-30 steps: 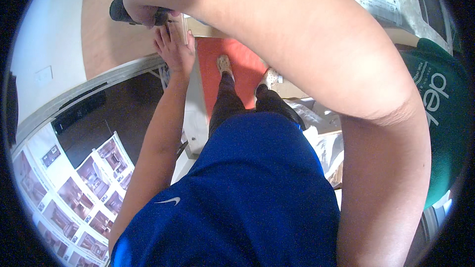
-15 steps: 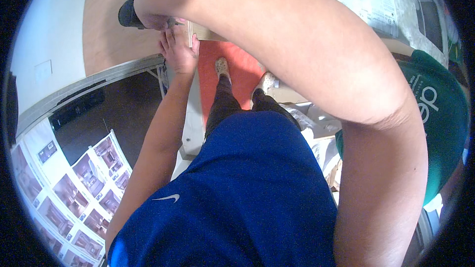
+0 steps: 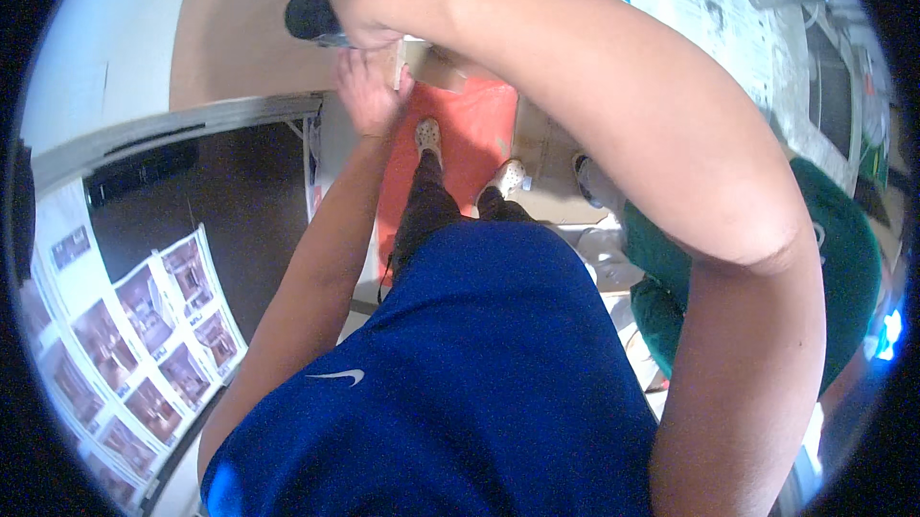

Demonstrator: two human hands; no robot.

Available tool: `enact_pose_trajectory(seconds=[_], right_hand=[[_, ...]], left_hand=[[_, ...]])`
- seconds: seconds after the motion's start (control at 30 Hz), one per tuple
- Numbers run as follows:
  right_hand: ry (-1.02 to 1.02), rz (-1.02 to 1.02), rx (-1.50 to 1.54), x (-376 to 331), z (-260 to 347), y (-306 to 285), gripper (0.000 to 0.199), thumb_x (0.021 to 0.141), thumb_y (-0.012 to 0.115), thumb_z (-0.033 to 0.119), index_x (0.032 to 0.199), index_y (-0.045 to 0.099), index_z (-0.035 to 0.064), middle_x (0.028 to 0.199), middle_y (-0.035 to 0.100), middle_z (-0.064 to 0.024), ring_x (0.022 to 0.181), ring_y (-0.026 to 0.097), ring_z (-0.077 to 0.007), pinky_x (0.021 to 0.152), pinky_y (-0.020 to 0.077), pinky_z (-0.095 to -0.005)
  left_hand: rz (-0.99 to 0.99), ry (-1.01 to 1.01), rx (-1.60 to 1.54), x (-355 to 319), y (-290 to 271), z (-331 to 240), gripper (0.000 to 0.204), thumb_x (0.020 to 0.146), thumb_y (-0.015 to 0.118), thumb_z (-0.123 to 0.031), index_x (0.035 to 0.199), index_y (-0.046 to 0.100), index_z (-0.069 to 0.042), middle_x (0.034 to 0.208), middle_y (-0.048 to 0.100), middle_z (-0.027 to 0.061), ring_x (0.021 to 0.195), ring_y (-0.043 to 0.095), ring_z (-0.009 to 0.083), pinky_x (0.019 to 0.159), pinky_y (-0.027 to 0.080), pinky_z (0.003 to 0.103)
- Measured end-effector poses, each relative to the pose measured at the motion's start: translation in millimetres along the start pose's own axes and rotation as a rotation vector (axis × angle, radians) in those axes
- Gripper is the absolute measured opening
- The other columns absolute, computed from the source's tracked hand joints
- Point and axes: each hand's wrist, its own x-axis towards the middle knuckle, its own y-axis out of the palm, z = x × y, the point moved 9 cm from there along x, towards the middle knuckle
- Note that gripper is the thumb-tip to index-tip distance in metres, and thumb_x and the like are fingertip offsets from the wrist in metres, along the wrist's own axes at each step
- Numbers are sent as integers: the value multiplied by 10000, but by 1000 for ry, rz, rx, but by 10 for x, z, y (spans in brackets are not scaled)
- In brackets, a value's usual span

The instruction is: The person uses a cordless drill to drive screws into a large wooden board, securing it to a structure. They work alongside another person who assists by holding the board and pointing to specific locations. The person also handles a power cord and interacts with the board's surface.

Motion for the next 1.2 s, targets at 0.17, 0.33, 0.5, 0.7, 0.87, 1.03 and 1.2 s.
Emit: enact_pose_trajectory(seconds=[0.17,0.33,0.5,0.7,0.87,1.03,1.2], right_hand=[[9,-140,167,-115,-71,-105,430,678,720,-5,1100,793,33,878,767,-253,876,781,-403,732,610,-483],[-5,28,26,74,-55,-42,609,725,741,20,1327,687,91,909,771,-226,857,770,-396,723,599,-466],[-6,128,219,38,-3,-130,505,717,736,-15,1215,706,58,708,690,-112,598,671,-223,566,532,-394],[28,151,276,95,14,-165,545,743,731,-45,1269,672,83,737,667,-62,568,615,-165,500,493,-360],[-7,143,314,99,44,-169,549,745,722,-35,1278,654,77,719,664,-69,553,618,-176,492,498,-362],[-101,158,148,148,125,-170,530,737,711,1,1260,648,59,686,660,-102,543,629,-211,506,495,-375],[3,214,-63,193,76,-133,353,707,732,21,1058,692,15,716,686,-139,648,675,-290,625,537,-424]], left_hand=[[-83,-45,-23,-32,0,-42,782,894,715,-498,1479,523,-16,1591,481,202,1535,377,429,1245,292,626],[-49,-84,-71,-33,-13,-43,806,882,743,-450,1528,469,-54,1611,461,181,1531,387,424,1242,301,623],[-162,-33,-93,-33,-125,-64,725,875,745,-450,1434,536,-39,1534,502,175,1483,438,426,1210,333,631],[-167,-45,-96,-33,-170,-67,772,865,750,-420,1492,507,-41,1574,481,171,1503,410,411,1232,303,612],[-165,-50,-109,-36,-124,-57,865,825,780,-401,1551,475,-43,1620,454,176,1530,372,410,1259,268,598],[-132,-77,-109,-67,-67,-50,861,845,768,-408,1570,479,-45,1638,448,177,1532,385,410,1261,276,592],[-130,-76,-125,-64,-101,-42,802,849,769,-401,1518,505,-47,1601,464,190,1524,401,417,1252,295,602]])
